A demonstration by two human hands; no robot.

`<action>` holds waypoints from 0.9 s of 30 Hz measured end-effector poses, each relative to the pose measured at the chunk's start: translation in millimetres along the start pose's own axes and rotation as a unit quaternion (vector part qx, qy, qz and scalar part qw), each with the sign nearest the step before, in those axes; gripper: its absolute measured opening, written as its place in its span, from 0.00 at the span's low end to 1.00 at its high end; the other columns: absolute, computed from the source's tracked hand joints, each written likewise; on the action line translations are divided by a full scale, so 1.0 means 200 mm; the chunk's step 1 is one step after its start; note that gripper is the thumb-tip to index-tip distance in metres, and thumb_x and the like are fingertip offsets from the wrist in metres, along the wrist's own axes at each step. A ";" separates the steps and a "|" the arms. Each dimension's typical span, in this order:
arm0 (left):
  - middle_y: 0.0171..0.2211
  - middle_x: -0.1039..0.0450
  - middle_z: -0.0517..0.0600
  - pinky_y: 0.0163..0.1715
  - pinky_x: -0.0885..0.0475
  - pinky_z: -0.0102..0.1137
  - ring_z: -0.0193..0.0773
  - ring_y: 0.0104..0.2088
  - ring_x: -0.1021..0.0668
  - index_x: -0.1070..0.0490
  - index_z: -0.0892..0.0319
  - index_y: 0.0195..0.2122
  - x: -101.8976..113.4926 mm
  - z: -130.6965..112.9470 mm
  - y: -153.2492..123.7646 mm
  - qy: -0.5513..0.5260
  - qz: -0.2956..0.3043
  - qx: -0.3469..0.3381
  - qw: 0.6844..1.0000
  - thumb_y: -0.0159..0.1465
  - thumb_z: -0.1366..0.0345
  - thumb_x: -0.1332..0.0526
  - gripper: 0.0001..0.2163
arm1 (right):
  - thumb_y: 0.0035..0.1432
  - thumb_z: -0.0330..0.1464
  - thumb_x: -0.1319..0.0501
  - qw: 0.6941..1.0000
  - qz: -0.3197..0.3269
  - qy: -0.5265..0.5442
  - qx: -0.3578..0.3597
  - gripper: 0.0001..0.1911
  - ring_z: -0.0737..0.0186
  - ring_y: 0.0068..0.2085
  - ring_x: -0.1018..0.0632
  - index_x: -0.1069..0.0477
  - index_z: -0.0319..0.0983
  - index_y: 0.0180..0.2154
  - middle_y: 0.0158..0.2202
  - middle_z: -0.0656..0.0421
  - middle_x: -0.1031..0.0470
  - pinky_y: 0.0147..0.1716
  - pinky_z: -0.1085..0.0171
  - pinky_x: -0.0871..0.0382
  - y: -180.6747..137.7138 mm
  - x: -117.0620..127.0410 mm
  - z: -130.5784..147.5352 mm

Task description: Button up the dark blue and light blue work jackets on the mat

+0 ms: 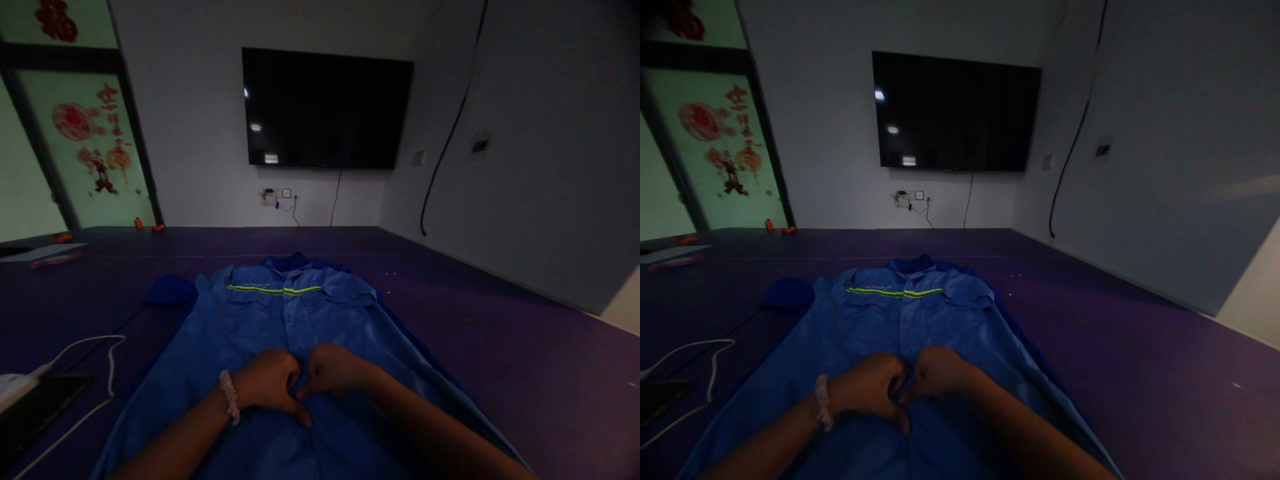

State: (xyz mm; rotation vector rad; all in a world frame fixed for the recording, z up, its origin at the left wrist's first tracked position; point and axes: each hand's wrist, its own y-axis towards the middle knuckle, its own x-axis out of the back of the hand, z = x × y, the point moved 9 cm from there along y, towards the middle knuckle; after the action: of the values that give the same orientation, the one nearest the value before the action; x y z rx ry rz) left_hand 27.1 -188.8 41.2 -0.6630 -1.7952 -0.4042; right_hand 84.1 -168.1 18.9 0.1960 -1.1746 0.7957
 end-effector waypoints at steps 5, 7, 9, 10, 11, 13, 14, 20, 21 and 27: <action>0.18 0.37 0.41 0.18 0.48 0.25 0.27 0.19 0.37 0.36 0.60 0.19 0.01 0.01 0.02 -0.003 0.003 -0.010 1.000 0.40 0.45 0.34 0.22 | 0.46 0.51 0.42 0.999 0.019 0.033 -0.005 0.24 0.73 0.13 0.36 0.31 0.35 0.18 0.11 0.65 0.38 0.15 0.74 0.45 0.04 0.00 -0.06; 0.18 0.37 0.41 0.18 0.49 0.25 0.27 0.19 0.37 0.37 0.60 0.18 0.02 0.02 0.02 0.001 -0.001 -0.014 1.000 0.40 0.45 0.34 0.22 | 0.46 0.51 0.42 0.998 0.030 0.046 -0.010 0.24 0.73 0.13 0.36 0.31 0.35 0.19 0.11 0.65 0.37 0.14 0.74 0.44 0.05 0.00 -0.07; 0.18 0.38 0.41 0.18 0.50 0.25 0.27 0.19 0.38 0.37 0.60 0.18 0.02 0.03 0.03 -0.001 0.001 -0.014 1.000 0.40 0.45 0.34 0.22 | 0.45 0.51 0.41 0.998 0.032 0.051 -0.012 0.24 0.73 0.13 0.36 0.32 0.35 0.19 0.11 0.65 0.37 0.14 0.74 0.44 0.05 0.00 -0.08; 0.18 0.38 0.41 0.19 0.50 0.25 0.27 0.19 0.38 0.37 0.60 0.18 0.01 0.04 0.04 -0.005 0.003 -0.012 1.000 0.40 0.45 0.34 0.23 | 0.45 0.51 0.41 0.998 0.032 0.051 -0.012 0.24 0.74 0.13 0.36 0.32 0.36 0.19 0.11 0.65 0.37 0.14 0.74 0.44 0.05 0.00 -0.08; 0.18 0.38 0.41 0.19 0.49 0.25 0.27 0.19 0.38 0.37 0.60 0.18 0.01 0.05 0.04 -0.010 0.006 -0.010 1.000 0.40 0.44 0.34 0.23 | 0.45 0.51 0.41 0.998 0.031 0.051 -0.009 0.24 0.74 0.13 0.36 0.32 0.36 0.18 0.11 0.65 0.37 0.14 0.74 0.44 0.05 0.00 -0.08; 0.18 0.38 0.41 0.19 0.49 0.25 0.27 0.19 0.38 0.37 0.60 0.19 0.01 0.06 0.04 -0.025 0.008 -0.004 1.000 0.40 0.44 0.34 0.23 | 0.46 0.52 0.42 0.998 0.031 0.051 -0.006 0.24 0.74 0.13 0.36 0.32 0.36 0.19 0.12 0.66 0.37 0.15 0.74 0.44 0.05 -0.01 -0.07; 0.18 0.38 0.41 0.19 0.49 0.25 0.26 0.19 0.38 0.37 0.61 0.19 0.01 0.06 0.04 -0.034 0.009 -0.002 0.999 0.40 0.44 0.34 0.23 | 0.46 0.52 0.42 0.998 0.031 0.052 -0.006 0.24 0.73 0.14 0.35 0.32 0.36 0.19 0.12 0.66 0.37 0.15 0.74 0.43 0.04 -0.01 -0.07; 0.17 0.39 0.41 0.20 0.47 0.24 0.26 0.19 0.37 0.37 0.61 0.17 -0.04 0.00 -0.04 -0.083 0.025 -0.027 0.996 0.41 0.47 0.33 0.22 | 0.39 0.49 0.35 0.998 -0.059 -0.027 0.021 0.21 0.70 0.24 0.30 0.29 0.37 0.25 0.21 0.64 0.30 0.20 0.72 0.46 -0.05 0.04 -0.02; 0.17 0.39 0.41 0.20 0.47 0.24 0.26 0.20 0.37 0.37 0.61 0.17 -0.04 -0.02 -0.06 -0.084 0.026 -0.027 0.996 0.42 0.47 0.33 0.21 | 0.40 0.48 0.35 0.996 -0.070 -0.038 0.030 0.21 0.69 0.25 0.30 0.29 0.37 0.27 0.23 0.63 0.29 0.21 0.72 0.46 -0.08 0.04 0.00; 0.24 0.32 0.43 0.22 0.44 0.24 0.30 0.25 0.33 0.31 0.59 0.26 -0.04 -0.10 -0.16 -0.077 -0.009 0.030 0.997 0.47 0.56 0.34 0.13 | 0.47 0.40 0.37 0.992 -0.104 -0.036 0.063 0.13 0.68 0.27 0.28 0.29 0.38 0.34 0.28 0.62 0.27 0.22 0.71 0.45 -0.29 0.00 0.09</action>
State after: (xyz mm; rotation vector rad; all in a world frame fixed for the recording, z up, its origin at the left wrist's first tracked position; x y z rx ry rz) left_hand 24.0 -227.9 41.0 -0.6514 -1.9535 -0.3163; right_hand 107.8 -218.5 40.6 0.4473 -1.1511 0.6834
